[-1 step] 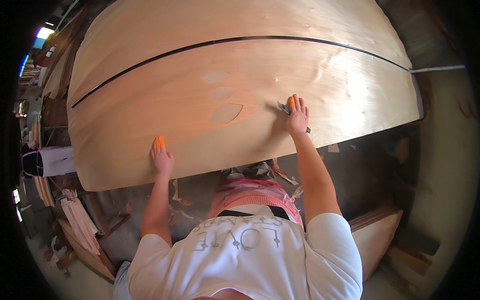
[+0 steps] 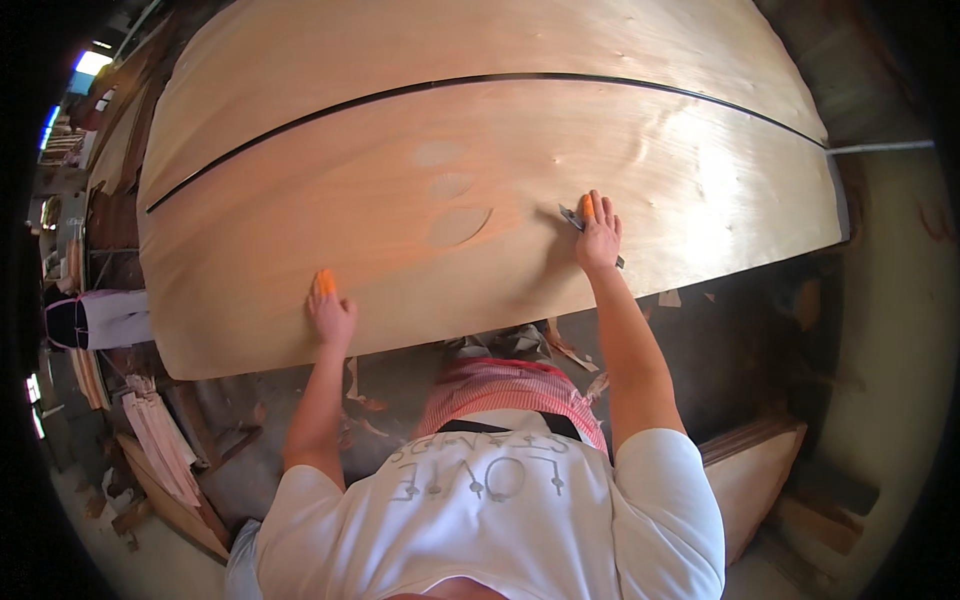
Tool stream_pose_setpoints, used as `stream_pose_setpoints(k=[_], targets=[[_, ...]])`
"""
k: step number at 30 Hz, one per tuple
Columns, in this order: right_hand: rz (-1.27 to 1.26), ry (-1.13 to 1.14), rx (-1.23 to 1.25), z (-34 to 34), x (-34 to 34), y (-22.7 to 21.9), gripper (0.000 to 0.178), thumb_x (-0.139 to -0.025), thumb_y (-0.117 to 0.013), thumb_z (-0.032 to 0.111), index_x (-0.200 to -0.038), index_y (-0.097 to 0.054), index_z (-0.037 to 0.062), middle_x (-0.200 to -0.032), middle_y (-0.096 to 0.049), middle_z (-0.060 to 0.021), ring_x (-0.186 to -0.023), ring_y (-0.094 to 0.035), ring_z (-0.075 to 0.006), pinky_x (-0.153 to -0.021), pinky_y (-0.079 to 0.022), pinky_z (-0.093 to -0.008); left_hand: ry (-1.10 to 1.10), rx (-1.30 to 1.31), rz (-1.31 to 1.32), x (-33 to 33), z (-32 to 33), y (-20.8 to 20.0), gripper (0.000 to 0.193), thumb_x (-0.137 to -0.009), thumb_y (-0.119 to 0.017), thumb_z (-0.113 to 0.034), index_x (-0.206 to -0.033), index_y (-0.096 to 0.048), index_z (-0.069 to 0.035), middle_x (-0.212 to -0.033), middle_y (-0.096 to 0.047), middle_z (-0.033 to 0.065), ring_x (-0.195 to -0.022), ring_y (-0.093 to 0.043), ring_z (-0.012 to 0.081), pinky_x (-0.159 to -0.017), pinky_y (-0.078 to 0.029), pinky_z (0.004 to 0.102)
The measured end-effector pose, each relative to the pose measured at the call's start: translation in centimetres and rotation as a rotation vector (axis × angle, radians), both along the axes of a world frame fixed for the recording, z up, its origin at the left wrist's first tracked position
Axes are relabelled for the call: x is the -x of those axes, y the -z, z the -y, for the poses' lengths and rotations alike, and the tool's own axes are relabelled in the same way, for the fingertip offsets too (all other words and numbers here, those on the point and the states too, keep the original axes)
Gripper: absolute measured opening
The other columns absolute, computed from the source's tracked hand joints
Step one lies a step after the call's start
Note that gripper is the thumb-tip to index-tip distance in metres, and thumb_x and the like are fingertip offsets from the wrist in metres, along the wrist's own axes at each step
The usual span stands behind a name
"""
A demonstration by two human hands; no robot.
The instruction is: The person uses a utility knife and a flexible ruler to cut thin wood veneer sheets along curved lines. They repeatedly score the veneer, snap off cut sections, and stack the pieces. The process is repeated on multiple veneer sheets throughout the clip.
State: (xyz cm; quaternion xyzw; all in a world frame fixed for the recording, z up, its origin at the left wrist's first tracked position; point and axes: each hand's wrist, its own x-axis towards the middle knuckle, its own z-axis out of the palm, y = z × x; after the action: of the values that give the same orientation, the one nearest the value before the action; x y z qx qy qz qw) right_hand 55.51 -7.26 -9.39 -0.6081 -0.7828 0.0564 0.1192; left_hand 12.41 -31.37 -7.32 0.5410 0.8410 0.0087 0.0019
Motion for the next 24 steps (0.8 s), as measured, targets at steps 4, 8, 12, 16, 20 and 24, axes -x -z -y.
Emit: stream_pose_setpoints(k=[4, 8, 12, 16, 20, 24], targets=[[0.026, -0.001, 0.035, 0.3, 0.7, -1.0, 0.055, -0.075, -0.04, 0.005, -0.129, -0.037, 0.0125, -0.139, -0.027, 0.0005, -0.128, -0.025, -0.0235, -0.102, -0.022, -0.0407, 0.2, -0.04, 0.157, -7.6, -2.5, -1.5, 0.057, -0.072, -0.054, -0.023, -0.123, -0.041, -0.004, -0.131, -0.035, 0.0154, -0.123, -0.03, 0.0279, -0.1, -0.019, 0.05], [-0.001, -0.016, 0.093, 0.2, 0.9, -1.7, 0.055, -0.076, -0.042, 0.005, -0.129, -0.037, 0.0137, -0.138, -0.028, 0.0003, -0.127, -0.025, -0.0239, -0.101, -0.023, -0.0389, 0.447, -0.232, 0.284, -12.3, -3.2, -0.3, 0.048, -0.075, -0.056, -0.029, -0.114, -0.048, -0.003, -0.123, -0.044, 0.0157, -0.12, -0.034, 0.0307, -0.1, -0.021, 0.0485], [0.024, -0.04, 0.046, 0.1, 0.4, -1.2, 0.053, -0.077, -0.042, 0.004, -0.129, -0.037, 0.0125, -0.138, -0.03, -0.0013, -0.127, -0.026, -0.0245, -0.1, -0.025, -0.0381, 0.39, -0.399, 0.165, -7.6, -6.9, 0.7, 0.054, -0.078, -0.054, -0.036, -0.119, -0.044, -0.003, -0.118, -0.049, 0.0166, -0.12, -0.034, 0.0303, -0.1, -0.022, 0.0479], [0.037, -0.058, 0.022, 0.3, 1.1, -1.4, 0.051, -0.078, -0.042, 0.006, -0.129, -0.037, 0.0119, -0.138, -0.03, -0.0019, -0.126, -0.027, -0.0249, -0.1, -0.025, -0.0384, -0.243, -0.301, 0.101, 2.6, -9.2, 0.1, 0.066, -0.082, -0.045, -0.047, -0.129, -0.032, -0.003, -0.132, -0.034, 0.0176, -0.125, -0.027, 0.0298, -0.101, -0.02, 0.049], [0.062, -0.051, 0.027, 0.0, 0.9, -0.8, 0.052, -0.078, -0.044, 0.006, -0.13, -0.036, 0.0116, -0.138, -0.03, -0.0024, -0.127, -0.026, -0.0251, -0.1, -0.025, -0.0386, -0.307, 0.092, 0.077, 8.7, -8.5, -0.2, 0.074, -0.083, -0.034, -0.057, -0.135, -0.021, -0.007, -0.142, -0.017, 0.0115, -0.132, -0.011, 0.0233, -0.104, -0.011, 0.05], [0.033, -0.054, 0.018, 0.1, 1.1, -0.7, 0.053, -0.078, -0.043, 0.006, -0.13, -0.036, 0.012, -0.138, -0.029, -0.003, -0.127, -0.026, -0.0257, -0.1, -0.025, -0.0401, -0.191, 0.117, -0.02, 9.5, -7.3, 0.2, 0.074, -0.082, -0.035, -0.058, -0.136, -0.02, -0.009, -0.142, -0.017, 0.0092, -0.132, -0.015, 0.022, -0.104, -0.01, 0.0498]])
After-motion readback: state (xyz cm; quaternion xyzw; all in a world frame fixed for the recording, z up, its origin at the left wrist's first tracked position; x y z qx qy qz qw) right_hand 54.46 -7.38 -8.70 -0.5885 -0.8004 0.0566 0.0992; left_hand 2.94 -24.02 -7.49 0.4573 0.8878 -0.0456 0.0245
